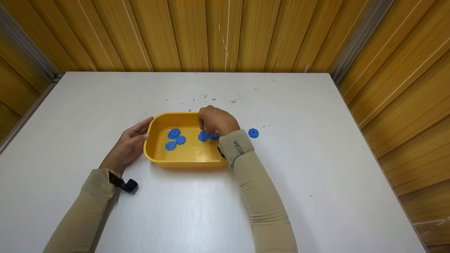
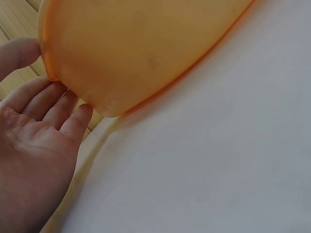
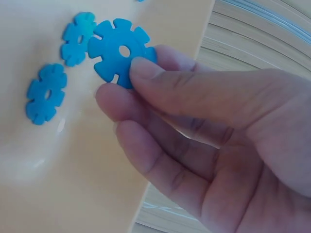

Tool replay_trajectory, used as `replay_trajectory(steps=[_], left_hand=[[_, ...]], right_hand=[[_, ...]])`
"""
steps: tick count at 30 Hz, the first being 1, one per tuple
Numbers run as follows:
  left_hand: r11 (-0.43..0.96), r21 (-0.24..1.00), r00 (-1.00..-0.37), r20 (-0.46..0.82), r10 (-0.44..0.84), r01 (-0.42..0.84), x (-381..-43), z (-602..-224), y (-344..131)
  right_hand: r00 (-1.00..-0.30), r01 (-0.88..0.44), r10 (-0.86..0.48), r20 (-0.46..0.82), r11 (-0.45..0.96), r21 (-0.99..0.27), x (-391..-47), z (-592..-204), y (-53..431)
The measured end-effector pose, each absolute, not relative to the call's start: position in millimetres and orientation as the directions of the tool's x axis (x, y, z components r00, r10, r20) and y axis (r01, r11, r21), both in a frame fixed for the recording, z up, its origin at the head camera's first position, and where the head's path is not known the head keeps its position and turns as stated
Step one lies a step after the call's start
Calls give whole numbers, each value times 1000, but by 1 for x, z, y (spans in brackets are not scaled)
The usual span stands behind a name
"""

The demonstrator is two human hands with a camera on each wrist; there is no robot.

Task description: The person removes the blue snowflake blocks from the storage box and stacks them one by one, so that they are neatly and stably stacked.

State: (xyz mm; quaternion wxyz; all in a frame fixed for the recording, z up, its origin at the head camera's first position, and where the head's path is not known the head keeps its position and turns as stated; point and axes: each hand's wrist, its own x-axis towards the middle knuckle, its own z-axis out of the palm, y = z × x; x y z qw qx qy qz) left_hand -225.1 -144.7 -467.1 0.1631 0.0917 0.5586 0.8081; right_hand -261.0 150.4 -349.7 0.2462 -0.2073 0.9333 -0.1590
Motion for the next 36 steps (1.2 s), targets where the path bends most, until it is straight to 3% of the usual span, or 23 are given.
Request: replay_trajectory(steps=[14,36], left_hand=[[-330,928,-928,-38,370,-170,-221,-467,-145],[-323,934,-922,-15,386,-150,-224,-467,-147]], right_hand=[[-827,-327,-464,-316,856,-402,-257,-329,171],[-906,-280,-406,-123,790,-546,-248,-339,231]])
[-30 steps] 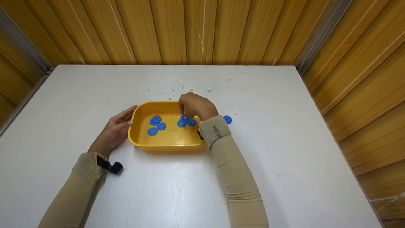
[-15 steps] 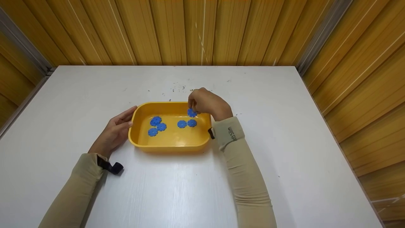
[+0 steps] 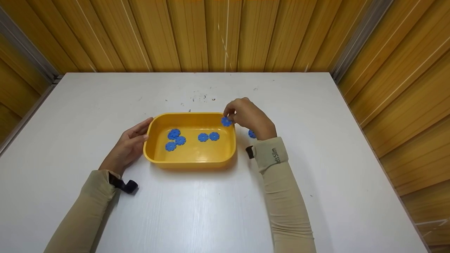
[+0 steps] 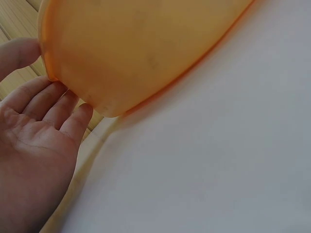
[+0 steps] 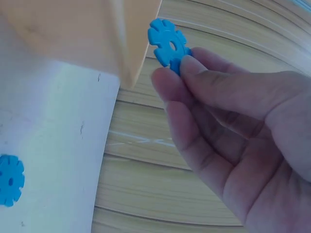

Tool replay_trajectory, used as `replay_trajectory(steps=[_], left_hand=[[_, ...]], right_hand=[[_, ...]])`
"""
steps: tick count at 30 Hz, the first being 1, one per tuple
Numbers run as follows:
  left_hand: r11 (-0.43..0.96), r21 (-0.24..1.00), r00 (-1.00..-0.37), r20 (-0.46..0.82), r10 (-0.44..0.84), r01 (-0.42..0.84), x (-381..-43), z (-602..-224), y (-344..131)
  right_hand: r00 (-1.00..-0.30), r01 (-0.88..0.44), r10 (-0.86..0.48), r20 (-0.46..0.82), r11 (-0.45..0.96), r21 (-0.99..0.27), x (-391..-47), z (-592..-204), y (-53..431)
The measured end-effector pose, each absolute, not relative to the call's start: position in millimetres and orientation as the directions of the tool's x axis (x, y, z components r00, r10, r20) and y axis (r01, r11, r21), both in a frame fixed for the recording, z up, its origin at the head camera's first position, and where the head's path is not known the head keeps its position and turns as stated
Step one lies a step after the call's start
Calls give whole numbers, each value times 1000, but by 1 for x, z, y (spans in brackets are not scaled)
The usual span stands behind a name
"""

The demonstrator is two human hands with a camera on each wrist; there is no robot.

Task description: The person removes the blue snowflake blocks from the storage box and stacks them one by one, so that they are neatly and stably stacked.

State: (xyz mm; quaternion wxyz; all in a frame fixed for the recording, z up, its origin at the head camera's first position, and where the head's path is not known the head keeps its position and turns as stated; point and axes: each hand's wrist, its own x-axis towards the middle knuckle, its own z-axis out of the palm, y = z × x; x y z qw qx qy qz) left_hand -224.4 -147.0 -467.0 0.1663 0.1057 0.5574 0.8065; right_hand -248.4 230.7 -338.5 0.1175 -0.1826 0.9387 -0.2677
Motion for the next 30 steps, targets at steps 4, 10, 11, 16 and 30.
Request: replay_trajectory(steps=[4,10,11,16,30], left_hand=[[-328,932,-923,-18,383,-154,-224,-467,-147],[-339,927,-924,-22,382,-162,-223,-465,-146],[-338,927,-923,-20,385,-161,-223,-465,-146],[-331,931,-923,-14,385,-152,-221,-464,-147],[-308,938,-929,-36,368,-158,-221,-464,-147]], right_hand=[[-920,-264,-379,-97,785,-560,-244,-342,240],[-945,-234,-322,-55,785,-574,-238,-348,254],[-948,-231,-315,-49,784,-577,-238,-350,256],[-959,-199,-280,-50,784,-588,-235,-356,265],[-970,-118,-219,-104,802,-585,-235,-376,286]])
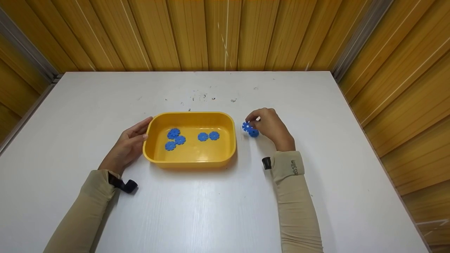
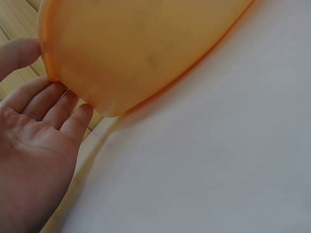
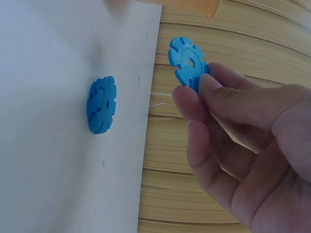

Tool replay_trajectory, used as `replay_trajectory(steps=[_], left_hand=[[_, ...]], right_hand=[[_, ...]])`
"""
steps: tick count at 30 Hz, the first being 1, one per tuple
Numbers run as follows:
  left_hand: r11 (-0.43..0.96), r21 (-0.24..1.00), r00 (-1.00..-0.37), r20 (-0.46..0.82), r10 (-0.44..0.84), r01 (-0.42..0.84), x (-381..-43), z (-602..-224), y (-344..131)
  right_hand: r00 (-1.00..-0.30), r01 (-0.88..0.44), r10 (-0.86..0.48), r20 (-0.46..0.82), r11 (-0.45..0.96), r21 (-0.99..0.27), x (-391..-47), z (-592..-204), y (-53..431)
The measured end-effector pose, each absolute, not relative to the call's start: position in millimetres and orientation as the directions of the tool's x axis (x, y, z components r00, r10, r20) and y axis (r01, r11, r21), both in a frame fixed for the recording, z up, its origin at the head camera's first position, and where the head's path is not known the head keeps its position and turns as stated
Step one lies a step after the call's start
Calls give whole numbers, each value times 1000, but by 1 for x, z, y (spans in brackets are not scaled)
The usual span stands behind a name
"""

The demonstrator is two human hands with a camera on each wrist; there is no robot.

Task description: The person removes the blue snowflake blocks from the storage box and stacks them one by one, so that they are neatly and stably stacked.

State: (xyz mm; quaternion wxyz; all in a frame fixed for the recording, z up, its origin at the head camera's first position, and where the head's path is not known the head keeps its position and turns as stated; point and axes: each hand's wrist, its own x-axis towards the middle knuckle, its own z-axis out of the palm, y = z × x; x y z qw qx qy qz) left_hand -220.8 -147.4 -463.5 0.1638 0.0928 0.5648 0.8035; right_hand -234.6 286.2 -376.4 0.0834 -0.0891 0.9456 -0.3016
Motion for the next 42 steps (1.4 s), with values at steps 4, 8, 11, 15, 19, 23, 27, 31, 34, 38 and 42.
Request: replay_trajectory(steps=[4,8,11,15,19,23,27,31,34,38,42], left_hand=[[-326,931,-929,-35,369,-165,-222,-465,-147],[-335,926,-928,-38,370,-172,-222,-465,-147],[-341,925,-930,-35,367,-169,-221,-465,-147],[-340,926,-930,-29,366,-163,-220,-465,-148],[-335,928,-929,-31,369,-164,-221,-466,-148],[-331,930,-927,-24,373,-158,-222,-466,-148],[-333,929,-928,-26,372,-159,-222,-466,-147],[-339,927,-926,-25,377,-163,-221,-465,-147],[-328,931,-927,-30,375,-163,-221,-465,-147],[-318,934,-928,-37,370,-164,-220,-464,-147],[-328,928,-929,-44,366,-173,-221,-464,-147]], right_hand=[[-974,-99,-199,-106,801,-591,-235,-385,292],[-976,-71,-179,-124,798,-599,-235,-390,296],[-977,-56,-169,-133,797,-601,-236,-393,298],[-978,-59,-167,-126,799,-599,-238,-397,300],[-978,-74,-176,-114,798,-598,-238,-401,302],[-978,-69,-174,-119,799,-597,-238,-402,304],[-976,-40,-158,-151,808,-587,-239,-404,306],[-971,-15,-150,-184,812,-583,-240,-406,309],[-968,3,-144,-204,809,-587,-240,-407,309],[-966,24,-133,-223,809,-587,-240,-407,308],[-965,26,-132,-227,811,-584,-240,-408,308]])
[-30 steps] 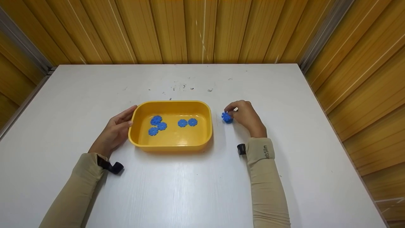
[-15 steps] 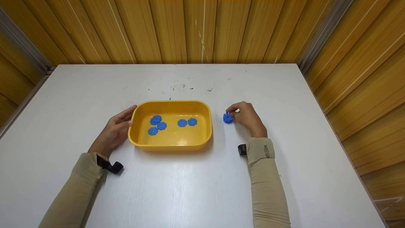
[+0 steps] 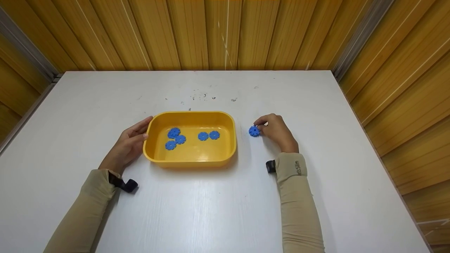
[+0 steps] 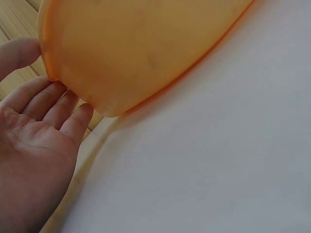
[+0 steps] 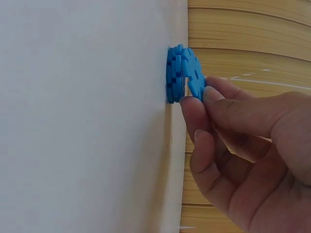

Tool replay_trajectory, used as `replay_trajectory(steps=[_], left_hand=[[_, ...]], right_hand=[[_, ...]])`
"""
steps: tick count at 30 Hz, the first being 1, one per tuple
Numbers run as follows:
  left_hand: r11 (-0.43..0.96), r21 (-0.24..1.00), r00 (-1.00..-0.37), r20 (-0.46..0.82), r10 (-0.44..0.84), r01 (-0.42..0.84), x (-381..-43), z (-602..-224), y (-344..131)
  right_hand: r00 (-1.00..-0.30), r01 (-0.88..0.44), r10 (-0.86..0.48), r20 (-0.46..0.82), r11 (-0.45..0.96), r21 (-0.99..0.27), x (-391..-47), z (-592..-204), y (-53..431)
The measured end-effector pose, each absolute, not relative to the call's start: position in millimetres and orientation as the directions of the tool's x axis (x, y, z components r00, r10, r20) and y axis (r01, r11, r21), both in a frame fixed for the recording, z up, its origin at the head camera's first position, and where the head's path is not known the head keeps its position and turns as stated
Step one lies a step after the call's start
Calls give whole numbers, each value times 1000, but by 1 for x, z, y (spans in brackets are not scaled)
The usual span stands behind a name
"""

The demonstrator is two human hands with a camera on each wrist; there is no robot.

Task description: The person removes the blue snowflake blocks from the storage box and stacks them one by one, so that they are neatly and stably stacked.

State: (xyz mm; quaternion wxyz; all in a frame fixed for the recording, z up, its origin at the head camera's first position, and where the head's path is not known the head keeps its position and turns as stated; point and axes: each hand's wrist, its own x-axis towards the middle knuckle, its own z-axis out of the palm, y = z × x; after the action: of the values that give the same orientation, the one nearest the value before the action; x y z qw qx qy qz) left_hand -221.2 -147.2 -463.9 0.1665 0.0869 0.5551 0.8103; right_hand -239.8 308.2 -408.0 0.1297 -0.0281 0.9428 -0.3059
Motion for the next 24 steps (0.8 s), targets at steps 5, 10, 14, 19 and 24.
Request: replay_trajectory(steps=[5,10,14,19,24], left_hand=[[-321,932,-929,-39,369,-166,-225,-463,-147],[-319,933,-929,-37,368,-164,-227,-462,-146],[-320,931,-930,-47,366,-173,-227,-461,-146],[-323,930,-927,-49,371,-179,-226,-462,-146],[-319,932,-925,-40,378,-171,-225,-464,-147]], right_hand=[[-964,38,-125,-237,812,-582,-242,-405,309],[-960,53,-119,-253,811,-582,-243,-403,310],[-955,58,-126,-267,807,-588,-243,-403,310],[-957,62,-119,-266,809,-585,-241,-404,310],[-962,35,-132,-241,810,-585,-238,-405,310]])
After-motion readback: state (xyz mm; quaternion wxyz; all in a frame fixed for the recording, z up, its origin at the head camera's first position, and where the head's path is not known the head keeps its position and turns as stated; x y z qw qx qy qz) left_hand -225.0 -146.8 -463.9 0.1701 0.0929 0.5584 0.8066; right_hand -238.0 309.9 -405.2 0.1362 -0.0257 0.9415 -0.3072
